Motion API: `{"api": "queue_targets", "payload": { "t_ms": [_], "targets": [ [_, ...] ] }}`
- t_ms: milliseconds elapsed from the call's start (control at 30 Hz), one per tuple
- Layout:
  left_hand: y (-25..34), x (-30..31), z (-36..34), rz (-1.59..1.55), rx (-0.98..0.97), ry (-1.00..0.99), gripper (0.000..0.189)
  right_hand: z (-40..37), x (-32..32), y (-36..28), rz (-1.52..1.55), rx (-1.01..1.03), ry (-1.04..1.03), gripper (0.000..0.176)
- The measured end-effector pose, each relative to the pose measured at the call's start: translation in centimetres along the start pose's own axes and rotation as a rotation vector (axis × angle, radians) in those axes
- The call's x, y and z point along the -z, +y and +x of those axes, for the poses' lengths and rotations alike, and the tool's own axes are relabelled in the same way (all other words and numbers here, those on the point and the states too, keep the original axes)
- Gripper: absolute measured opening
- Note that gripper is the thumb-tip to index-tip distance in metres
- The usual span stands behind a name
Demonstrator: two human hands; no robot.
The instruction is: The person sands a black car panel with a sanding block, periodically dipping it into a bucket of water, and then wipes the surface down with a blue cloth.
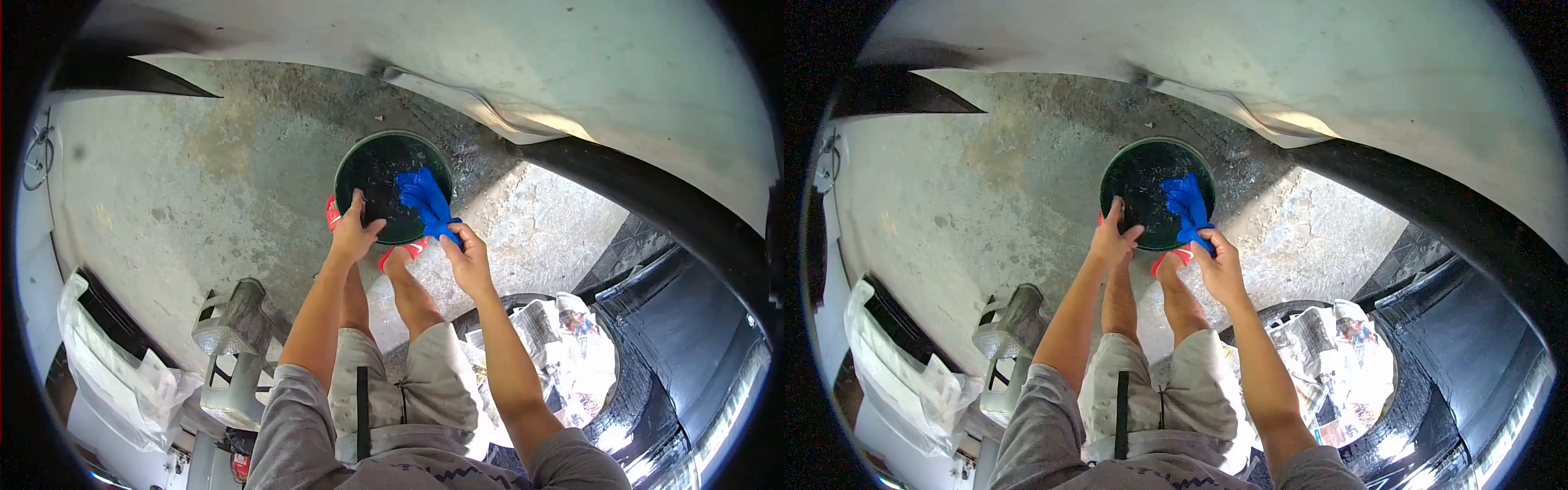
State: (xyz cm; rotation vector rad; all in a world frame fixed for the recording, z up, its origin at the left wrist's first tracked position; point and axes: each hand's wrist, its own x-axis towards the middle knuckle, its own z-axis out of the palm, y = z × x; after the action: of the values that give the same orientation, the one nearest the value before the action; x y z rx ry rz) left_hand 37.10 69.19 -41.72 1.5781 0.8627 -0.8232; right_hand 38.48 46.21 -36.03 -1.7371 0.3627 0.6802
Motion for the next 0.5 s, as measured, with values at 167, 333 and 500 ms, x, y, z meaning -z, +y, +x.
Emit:
{"api": "queue_targets", "payload": {
  "t_ms": [167,333,500],
  "targets": [
    [0.0,-2.5,-1.4,0.526,-0.631,0.117,0.106,-3.4,-0.6,-2.8,0.195,0.056,-0.181,0.017],
    [-2.2,-6.7,-1.0,0.067,-0.826,-0.072,0.073,-7.2,0.2,-7.4,0.882,-0.029,0.036,0.034],
    [1.5,-6.1,-7.1,-0.423,-0.409,-0.211,0.046,-4.9,3.7,-2.4,0.35,-0.111,0.454,0.051]
  ]
}}
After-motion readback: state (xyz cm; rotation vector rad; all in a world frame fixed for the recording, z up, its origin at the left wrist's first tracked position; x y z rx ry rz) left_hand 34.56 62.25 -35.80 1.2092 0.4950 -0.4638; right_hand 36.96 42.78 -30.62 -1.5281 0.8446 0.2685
